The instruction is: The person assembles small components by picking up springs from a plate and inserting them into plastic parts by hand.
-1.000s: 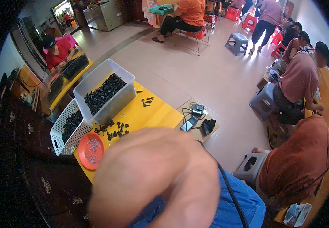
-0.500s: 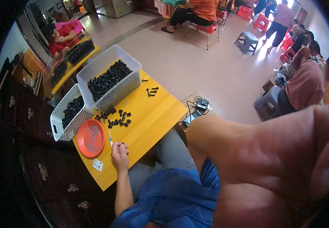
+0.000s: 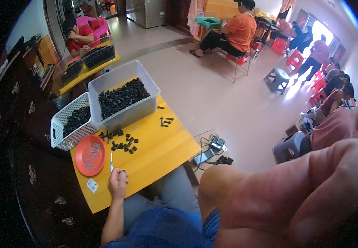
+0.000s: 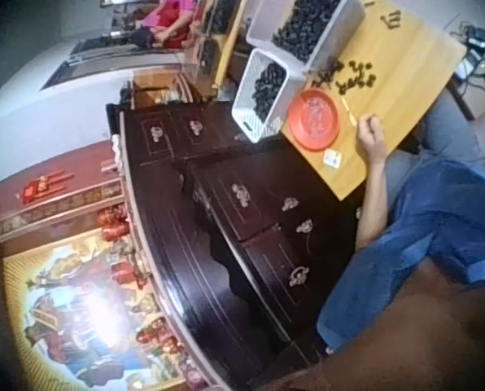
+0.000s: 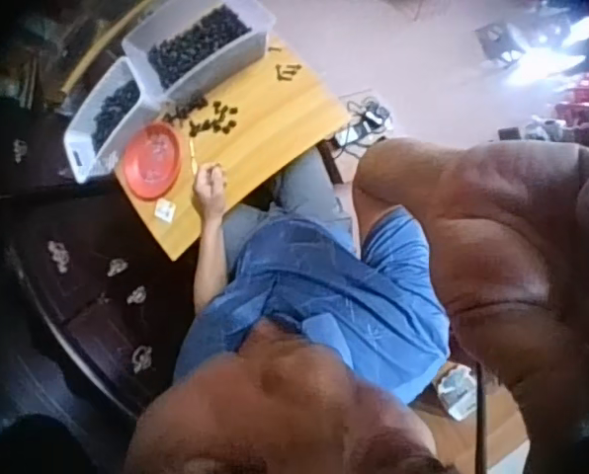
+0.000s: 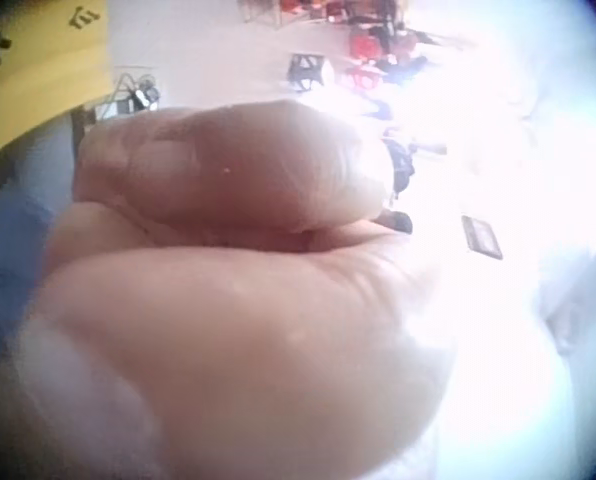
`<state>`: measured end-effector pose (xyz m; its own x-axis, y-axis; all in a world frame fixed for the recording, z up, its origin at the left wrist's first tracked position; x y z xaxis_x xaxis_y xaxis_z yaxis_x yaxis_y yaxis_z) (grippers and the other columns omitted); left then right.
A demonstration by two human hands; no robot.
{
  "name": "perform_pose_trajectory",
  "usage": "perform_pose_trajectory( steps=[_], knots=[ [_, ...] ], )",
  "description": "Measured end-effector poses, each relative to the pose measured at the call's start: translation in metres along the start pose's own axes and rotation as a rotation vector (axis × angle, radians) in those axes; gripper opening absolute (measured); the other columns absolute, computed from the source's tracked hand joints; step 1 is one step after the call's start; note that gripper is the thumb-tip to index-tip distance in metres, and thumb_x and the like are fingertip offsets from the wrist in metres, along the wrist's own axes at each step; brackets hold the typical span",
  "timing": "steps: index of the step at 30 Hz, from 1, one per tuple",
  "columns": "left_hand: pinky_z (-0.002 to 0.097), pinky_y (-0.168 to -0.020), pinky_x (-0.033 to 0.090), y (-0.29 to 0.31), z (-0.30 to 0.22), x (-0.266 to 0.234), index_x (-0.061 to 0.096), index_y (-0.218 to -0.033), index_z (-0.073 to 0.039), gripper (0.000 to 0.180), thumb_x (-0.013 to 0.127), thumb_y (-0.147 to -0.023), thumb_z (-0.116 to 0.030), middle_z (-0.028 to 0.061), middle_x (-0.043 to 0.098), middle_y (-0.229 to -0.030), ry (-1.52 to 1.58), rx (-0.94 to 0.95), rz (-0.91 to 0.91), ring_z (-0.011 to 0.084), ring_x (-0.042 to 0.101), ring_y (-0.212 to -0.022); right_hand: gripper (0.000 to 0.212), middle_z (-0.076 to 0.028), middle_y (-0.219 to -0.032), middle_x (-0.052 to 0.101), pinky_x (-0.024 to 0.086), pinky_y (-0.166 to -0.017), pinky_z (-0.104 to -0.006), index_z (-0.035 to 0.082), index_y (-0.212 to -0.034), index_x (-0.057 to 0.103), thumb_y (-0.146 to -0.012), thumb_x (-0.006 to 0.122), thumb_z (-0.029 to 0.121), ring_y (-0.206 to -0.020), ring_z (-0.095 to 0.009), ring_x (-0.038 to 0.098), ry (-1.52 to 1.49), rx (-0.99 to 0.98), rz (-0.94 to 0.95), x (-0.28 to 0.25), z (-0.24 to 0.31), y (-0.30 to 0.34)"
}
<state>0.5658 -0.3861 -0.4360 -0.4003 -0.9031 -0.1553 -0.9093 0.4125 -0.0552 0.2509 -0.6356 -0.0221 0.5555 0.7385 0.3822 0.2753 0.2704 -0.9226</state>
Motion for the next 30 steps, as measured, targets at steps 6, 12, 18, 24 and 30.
perform_pose_trajectory(
  steps=[6, 12, 18, 24, 30],
  knots=[
    [0.0220, -0.059, 0.046, -0.007, -0.005, 0.003, 0.055, -0.095, -0.004, 0.009, 0.054, -0.098, -0.012, 0.0032, 0.062, -0.079, -0.060, 0.002, 0.035, 0.0069, 0.056, -0.062, 0.007, -0.006, -0.086, 0.061, 0.047, -0.067, -0.0272, 0.003, -0.095, 0.067, -0.091, 0.061, 0.003, -0.075, -0.018, 0.059, 0.048, 0.019, -0.029, 0.009, -0.015, 0.014],
    [0.0243, -0.057, 0.048, -0.006, -0.012, 0.000, 0.056, -0.094, -0.001, 0.011, 0.054, -0.097, -0.012, 0.0051, 0.065, -0.078, -0.069, 0.032, -0.042, 0.0093, 0.058, -0.060, 0.008, -0.007, -0.088, 0.063, 0.047, -0.067, -0.0269, 0.001, -0.096, 0.068, -0.090, 0.064, -0.001, -0.076, -0.019, 0.060, 0.200, 0.207, -0.025, 0.022, -0.056, 0.075],
    [0.0228, -0.059, 0.046, -0.005, -0.007, 0.002, 0.056, -0.098, -0.002, 0.013, 0.054, -0.097, -0.015, 0.0028, 0.062, -0.078, 0.017, 0.021, -0.013, 0.0073, 0.055, -0.062, 0.007, -0.004, -0.085, 0.064, 0.047, -0.065, -0.0251, 0.001, -0.098, 0.069, -0.093, 0.066, 0.003, -0.074, -0.010, 0.060, 0.147, 0.986, 0.187, 0.082, -0.148, 0.225],
    [0.0228, -0.056, 0.046, -0.007, -0.011, 0.002, 0.056, -0.096, -0.002, 0.011, 0.056, -0.098, -0.012, 0.0016, 0.060, -0.075, 0.015, 0.138, 0.029, 0.0080, 0.054, -0.059, 0.006, -0.008, -0.083, 0.065, 0.049, -0.066, -0.0278, 0.000, -0.095, 0.068, -0.091, 0.067, 0.004, -0.074, -0.016, 0.063, -0.002, 0.975, 0.505, 0.126, -0.139, 0.295],
    [0.0233, -0.058, 0.046, -0.007, -0.008, 0.002, 0.059, -0.103, -0.001, 0.011, 0.060, -0.097, -0.011, 0.0005, 0.059, -0.078, 0.051, 0.007, -0.042, 0.0079, 0.054, -0.062, 0.007, -0.010, -0.086, 0.068, 0.052, -0.066, -0.0307, 0.002, -0.095, 0.069, -0.089, 0.069, 0.004, -0.076, -0.021, 0.067, 0.206, 0.994, 0.514, 0.094, -0.156, 0.336]
  ],
)
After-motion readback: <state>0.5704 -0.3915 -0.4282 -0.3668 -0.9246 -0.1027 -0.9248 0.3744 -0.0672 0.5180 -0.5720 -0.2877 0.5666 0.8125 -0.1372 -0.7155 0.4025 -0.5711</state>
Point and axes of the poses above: each hand's wrist, its own y-axis away from the middle knuckle, its own x-axis out of the palm, z = x × y, the point moved 8 cm from there along -y, towards the middle knuckle
